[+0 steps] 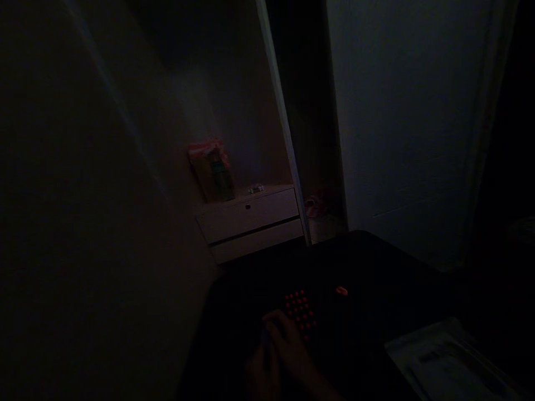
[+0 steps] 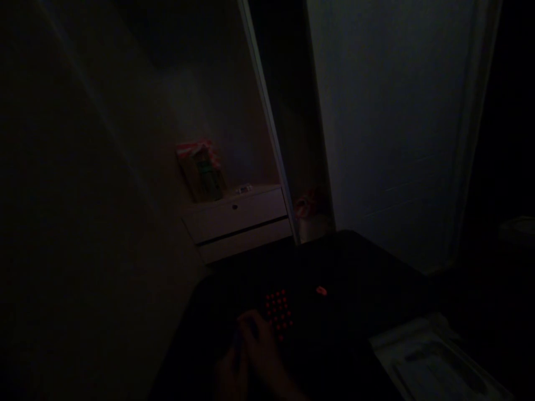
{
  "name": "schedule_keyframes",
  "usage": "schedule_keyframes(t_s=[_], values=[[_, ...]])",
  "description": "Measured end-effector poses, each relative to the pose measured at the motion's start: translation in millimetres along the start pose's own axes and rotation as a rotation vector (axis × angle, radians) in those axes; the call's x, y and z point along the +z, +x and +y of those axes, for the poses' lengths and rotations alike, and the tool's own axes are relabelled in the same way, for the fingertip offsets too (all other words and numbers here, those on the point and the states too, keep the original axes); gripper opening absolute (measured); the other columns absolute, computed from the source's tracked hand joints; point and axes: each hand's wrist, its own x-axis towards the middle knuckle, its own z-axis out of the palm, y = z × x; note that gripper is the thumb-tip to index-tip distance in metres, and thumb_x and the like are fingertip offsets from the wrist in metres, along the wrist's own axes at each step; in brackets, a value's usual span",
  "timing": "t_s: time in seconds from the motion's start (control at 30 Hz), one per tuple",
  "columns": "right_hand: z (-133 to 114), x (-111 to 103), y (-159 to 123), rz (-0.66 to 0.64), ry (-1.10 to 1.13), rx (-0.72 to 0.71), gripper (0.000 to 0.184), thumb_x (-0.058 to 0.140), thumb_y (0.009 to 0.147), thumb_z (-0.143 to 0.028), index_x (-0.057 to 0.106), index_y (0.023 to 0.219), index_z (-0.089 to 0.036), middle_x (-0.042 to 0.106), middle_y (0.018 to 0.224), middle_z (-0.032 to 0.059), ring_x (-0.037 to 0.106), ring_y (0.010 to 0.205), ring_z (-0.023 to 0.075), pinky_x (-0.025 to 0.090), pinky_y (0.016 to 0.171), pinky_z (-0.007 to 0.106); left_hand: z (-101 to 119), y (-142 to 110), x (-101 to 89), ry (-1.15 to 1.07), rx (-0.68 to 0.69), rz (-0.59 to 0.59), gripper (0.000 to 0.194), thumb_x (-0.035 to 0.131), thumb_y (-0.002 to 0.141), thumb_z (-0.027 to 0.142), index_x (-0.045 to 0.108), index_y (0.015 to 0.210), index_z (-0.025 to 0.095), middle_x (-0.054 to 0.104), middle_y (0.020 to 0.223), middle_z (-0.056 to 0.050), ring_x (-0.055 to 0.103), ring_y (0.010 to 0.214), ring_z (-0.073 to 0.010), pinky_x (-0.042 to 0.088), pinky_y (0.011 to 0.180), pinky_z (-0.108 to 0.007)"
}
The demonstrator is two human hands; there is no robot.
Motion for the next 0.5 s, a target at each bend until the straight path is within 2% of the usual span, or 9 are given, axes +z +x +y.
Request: schedule_keyframes(t_s=[0.2, 0.37, 0.5], values=[[-1.4, -0.6, -0.1, -0.001, -0.030, 0.004, 0.023, 0.055, 0.086, -0.039, 0.068, 0.094, -0.022, 0.068, 0.088, 0.0020, 0.061, 0.085, 0.0197, 0.046, 0.077, 0.029, 10.7, -0.8, -1.7, -0.030, 0.002, 0.033, 0.078, 0.033, 0.077, 0.080, 0.076, 0.083, 0.014, 0.074, 0.072, -0.015, 0.068, 0.063, -0.0210, 0.052, 0.062, -0.027], [-1.5, 0.1, -0.3, 0.013, 0.002, 0.016, 0.024, 0.057, 0.085, -0.042, 0.069, 0.093, -0.022, 0.068, 0.086, 0.0016, 0.062, 0.083, 0.0194, 0.047, 0.074, 0.028, 7.9, -0.7, -0.3, -0.019, -0.007, 0.026, 0.082, 0.031, 0.077, 0.081, 0.075, 0.088, 0.012, 0.074, 0.075, -0.015, 0.069, 0.066, -0.0226, 0.052, 0.063, -0.029], [0.0, 0.7, -0.6, 0.021, 0.008, 0.027, 0.024, 0.057, 0.086, -0.043, 0.069, 0.092, -0.023, 0.069, 0.088, 0.0014, 0.062, 0.085, 0.0196, 0.047, 0.077, 0.028, 5.8, -1.4, -1.1, -0.011, 0.015, 0.022, 0.072, 0.036, 0.081, 0.074, 0.076, 0.088, 0.014, 0.075, 0.079, -0.014, 0.070, 0.070, -0.0222, 0.053, 0.065, -0.027]])
